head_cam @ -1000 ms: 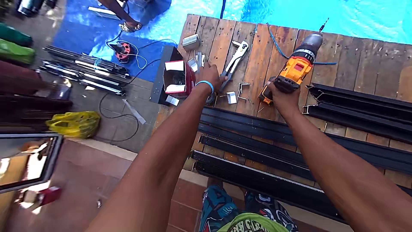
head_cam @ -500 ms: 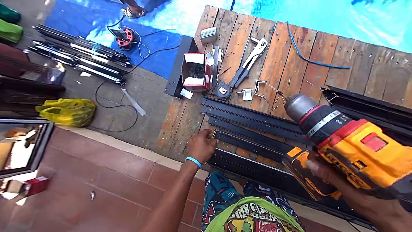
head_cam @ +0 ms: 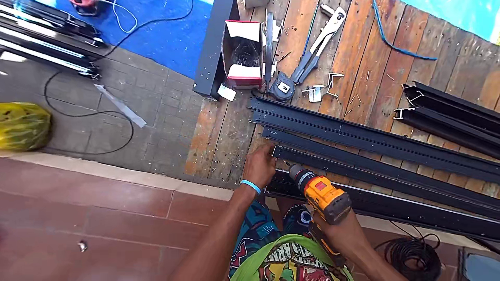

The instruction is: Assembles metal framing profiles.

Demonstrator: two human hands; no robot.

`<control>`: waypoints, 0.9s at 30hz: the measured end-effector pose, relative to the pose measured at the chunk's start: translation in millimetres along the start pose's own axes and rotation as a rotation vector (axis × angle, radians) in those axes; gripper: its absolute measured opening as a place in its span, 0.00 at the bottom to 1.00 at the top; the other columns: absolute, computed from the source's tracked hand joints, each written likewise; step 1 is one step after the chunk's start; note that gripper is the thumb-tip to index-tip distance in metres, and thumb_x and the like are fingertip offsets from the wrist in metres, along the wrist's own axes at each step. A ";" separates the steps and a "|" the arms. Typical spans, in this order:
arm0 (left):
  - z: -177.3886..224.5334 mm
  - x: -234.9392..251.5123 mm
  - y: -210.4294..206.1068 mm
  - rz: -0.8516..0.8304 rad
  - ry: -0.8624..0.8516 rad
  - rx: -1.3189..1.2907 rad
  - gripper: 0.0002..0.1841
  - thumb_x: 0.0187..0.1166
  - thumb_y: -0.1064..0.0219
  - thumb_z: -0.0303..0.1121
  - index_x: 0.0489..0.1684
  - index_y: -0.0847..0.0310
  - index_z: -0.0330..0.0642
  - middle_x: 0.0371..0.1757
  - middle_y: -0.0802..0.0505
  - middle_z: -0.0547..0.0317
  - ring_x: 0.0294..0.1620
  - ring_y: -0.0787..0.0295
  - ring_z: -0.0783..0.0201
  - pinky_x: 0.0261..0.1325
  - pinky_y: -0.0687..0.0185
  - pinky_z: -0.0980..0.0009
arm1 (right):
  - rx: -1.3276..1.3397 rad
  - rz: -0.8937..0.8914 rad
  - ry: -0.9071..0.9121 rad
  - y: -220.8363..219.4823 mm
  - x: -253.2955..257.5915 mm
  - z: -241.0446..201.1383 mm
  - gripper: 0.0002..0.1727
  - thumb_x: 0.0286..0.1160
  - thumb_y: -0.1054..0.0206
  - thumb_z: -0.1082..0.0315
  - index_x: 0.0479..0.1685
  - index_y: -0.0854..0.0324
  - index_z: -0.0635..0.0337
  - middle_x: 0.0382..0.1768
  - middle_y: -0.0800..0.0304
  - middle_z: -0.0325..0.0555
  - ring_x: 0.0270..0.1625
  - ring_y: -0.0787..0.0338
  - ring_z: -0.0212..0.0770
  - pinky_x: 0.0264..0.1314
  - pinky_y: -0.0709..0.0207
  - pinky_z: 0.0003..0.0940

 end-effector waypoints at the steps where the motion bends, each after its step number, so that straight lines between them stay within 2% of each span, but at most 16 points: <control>1: -2.5 1.0 0.1 -0.003 -0.034 0.012 0.22 0.77 0.27 0.30 0.72 0.16 0.45 0.59 0.06 0.52 0.48 0.06 0.55 0.58 0.11 0.49 | 0.006 0.007 -0.011 -4.4 1.1 -2.8 0.25 0.55 0.21 0.57 0.53 0.15 0.59 0.40 0.06 0.35 0.40 0.07 0.26 0.49 0.10 0.28; 3: -5.5 4.1 1.4 -0.016 -0.083 0.033 0.23 0.78 0.27 0.32 0.74 0.17 0.47 0.59 0.06 0.51 0.48 0.06 0.54 0.57 0.12 0.47 | 0.021 0.018 -0.052 -10.9 3.2 -7.6 0.26 0.56 0.21 0.56 0.54 0.16 0.58 0.40 0.06 0.35 0.39 0.07 0.27 0.48 0.10 0.29; 10: -8.9 8.8 3.1 -0.020 -0.178 0.067 0.20 0.79 0.29 0.33 0.70 0.15 0.45 0.53 0.06 0.52 0.43 0.08 0.55 0.52 0.12 0.49 | 0.073 0.013 -0.151 -22.1 9.6 -11.1 0.23 0.57 0.22 0.58 0.52 0.16 0.56 0.34 0.08 0.36 0.29 0.09 0.30 0.38 0.11 0.31; 15: -8.0 10.4 3.8 -0.010 -0.199 0.086 0.19 0.78 0.29 0.30 0.67 0.13 0.45 0.53 0.06 0.52 0.43 0.07 0.54 0.51 0.11 0.49 | 0.109 0.035 -0.167 -27.6 6.6 -15.3 0.21 0.59 0.22 0.58 0.52 0.16 0.55 0.35 0.07 0.36 0.31 0.08 0.30 0.39 0.10 0.30; 19: -5.9 9.4 1.8 0.002 -0.161 0.063 0.19 0.76 0.29 0.28 0.67 0.12 0.44 0.54 0.05 0.51 0.45 0.06 0.55 0.52 0.09 0.51 | 0.117 -0.010 -0.250 -26.4 10.4 -27.1 0.18 0.61 0.23 0.59 0.49 0.15 0.53 0.30 0.09 0.36 0.25 0.11 0.32 0.33 0.12 0.32; 23: -1.3 7.5 -1.3 0.027 -0.108 0.045 0.19 0.76 0.30 0.27 0.67 0.11 0.45 0.53 0.05 0.51 0.45 0.06 0.56 0.53 0.10 0.52 | 0.059 -0.033 -0.320 -22.3 13.1 -40.2 0.21 0.60 0.20 0.59 0.54 0.16 0.53 0.39 0.08 0.37 0.38 0.08 0.31 0.46 0.13 0.32; 27: 2.2 5.8 -2.7 0.043 -0.062 0.024 0.19 0.77 0.30 0.26 0.66 0.11 0.44 0.52 0.06 0.51 0.45 0.06 0.57 0.53 0.10 0.54 | 0.001 -0.038 -0.296 -21.0 14.5 -41.2 0.23 0.59 0.20 0.55 0.55 0.16 0.52 0.43 0.08 0.36 0.49 0.09 0.29 0.56 0.15 0.32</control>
Point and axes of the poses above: each hand's wrist, its own x-axis towards the middle knuckle, its own y-axis out of the back of the hand, z = x × y, the point moved 2 cm from there along x, towards the middle knuckle
